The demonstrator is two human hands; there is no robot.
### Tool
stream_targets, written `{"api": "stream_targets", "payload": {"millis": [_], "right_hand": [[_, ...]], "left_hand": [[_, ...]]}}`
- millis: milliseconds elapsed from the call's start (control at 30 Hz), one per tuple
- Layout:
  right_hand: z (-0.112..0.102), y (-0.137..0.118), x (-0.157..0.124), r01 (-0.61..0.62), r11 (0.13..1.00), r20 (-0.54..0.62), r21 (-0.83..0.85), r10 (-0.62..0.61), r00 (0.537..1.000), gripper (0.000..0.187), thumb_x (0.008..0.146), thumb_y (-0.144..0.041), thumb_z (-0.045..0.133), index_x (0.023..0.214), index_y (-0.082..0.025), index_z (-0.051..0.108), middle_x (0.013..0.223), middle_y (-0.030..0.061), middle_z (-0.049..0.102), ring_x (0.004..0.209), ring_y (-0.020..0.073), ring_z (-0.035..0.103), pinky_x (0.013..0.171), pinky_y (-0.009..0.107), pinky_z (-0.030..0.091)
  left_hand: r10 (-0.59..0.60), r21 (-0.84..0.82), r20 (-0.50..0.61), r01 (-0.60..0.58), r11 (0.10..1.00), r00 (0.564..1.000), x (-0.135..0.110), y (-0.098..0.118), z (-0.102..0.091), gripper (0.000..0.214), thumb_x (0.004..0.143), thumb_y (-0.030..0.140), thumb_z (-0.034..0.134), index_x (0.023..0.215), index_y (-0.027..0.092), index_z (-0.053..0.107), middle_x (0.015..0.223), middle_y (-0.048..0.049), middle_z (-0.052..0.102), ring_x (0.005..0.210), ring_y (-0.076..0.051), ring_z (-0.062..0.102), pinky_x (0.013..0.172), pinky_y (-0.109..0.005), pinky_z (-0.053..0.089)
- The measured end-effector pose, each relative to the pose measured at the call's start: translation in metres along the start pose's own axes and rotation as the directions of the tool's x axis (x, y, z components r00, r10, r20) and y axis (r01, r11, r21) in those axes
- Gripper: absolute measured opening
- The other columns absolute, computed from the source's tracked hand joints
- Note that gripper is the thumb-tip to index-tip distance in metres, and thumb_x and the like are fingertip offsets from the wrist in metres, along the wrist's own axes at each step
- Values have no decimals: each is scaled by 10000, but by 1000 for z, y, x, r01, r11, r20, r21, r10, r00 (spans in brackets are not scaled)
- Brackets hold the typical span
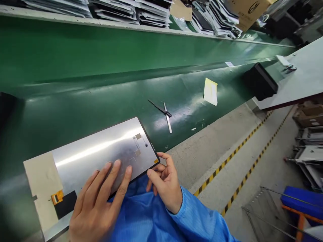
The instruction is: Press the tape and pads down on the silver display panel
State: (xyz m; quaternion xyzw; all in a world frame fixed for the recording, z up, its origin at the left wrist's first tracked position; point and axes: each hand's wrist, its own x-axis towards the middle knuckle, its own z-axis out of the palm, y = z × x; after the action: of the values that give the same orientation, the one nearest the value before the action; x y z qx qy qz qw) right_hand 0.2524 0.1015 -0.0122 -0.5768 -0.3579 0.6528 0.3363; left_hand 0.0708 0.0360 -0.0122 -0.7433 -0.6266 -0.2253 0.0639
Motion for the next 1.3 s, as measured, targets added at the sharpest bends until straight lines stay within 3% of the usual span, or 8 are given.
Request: {"api": "stream_targets", "payload": {"millis": [167,300,367,467,567,1067,1300], "right_hand": [[7,-5,-7,-71,996,-2,50,71,997,696,795,-465,845,1203,-232,331,729,-64,670,478,162,678,387,207,518],[6,-12,-7,-171,983,35,69,169,985,686,802,-436,852,1227,-198,370,725,-48,684,584,197,745,528,274,627],[4,-13,-5,-226,973,84,53,221,972,656,799,-423,858,1232,-179,430,758,-27,701,637,204,766,577,287,648],[2,-11,-2,-277,960,161,29,269,950,512,775,-438,869,1060,-122,584,763,23,717,670,207,777,598,271,652],[2,-10,1,-265,964,185,31,255,949,437,763,-438,870,927,-100,646,755,61,735,667,192,773,610,243,645],[3,-8,9,-215,976,213,22,206,955,463,720,-492,889,859,-97,690,698,83,735,567,169,729,534,234,623],[4,-6,8,-197,980,188,15,191,963,485,715,-488,900,889,-89,686,677,83,734,562,176,733,523,222,612]], "left_hand": [[27,-17,-14,-27,999,1000,-2,-6,-1,462,1012,131,570,1470,188,596,1556,-187,537,1494,-360,444,1267,-504,329],[26,-19,0,-26,999,1000,-1,-7,-4,467,991,129,615,1453,188,613,1543,-189,550,1492,-361,448,1264,-499,338],[24,-21,3,-24,999,1000,1,-5,-5,459,989,134,622,1444,190,622,1538,-187,556,1490,-360,452,1260,-499,343],[-2,-22,17,2,1000,1000,2,-3,-7,480,964,132,663,1438,202,627,1542,-179,555,1490,-357,453,1259,-500,348],[-18,-20,28,18,1000,999,3,-2,-8,504,948,125,685,1441,212,624,1550,-169,550,1494,-350,448,1258,-494,354],[50,-10,31,-50,999,998,1,-8,-9,462,997,145,615,1457,184,606,1545,-165,555,1497,-345,442,1277,-499,334],[23,5,69,-24,1000,997,3,-4,-11,510,977,152,657,1481,184,579,1559,-162,538,1489,-347,453,1271,-503,344]]}}
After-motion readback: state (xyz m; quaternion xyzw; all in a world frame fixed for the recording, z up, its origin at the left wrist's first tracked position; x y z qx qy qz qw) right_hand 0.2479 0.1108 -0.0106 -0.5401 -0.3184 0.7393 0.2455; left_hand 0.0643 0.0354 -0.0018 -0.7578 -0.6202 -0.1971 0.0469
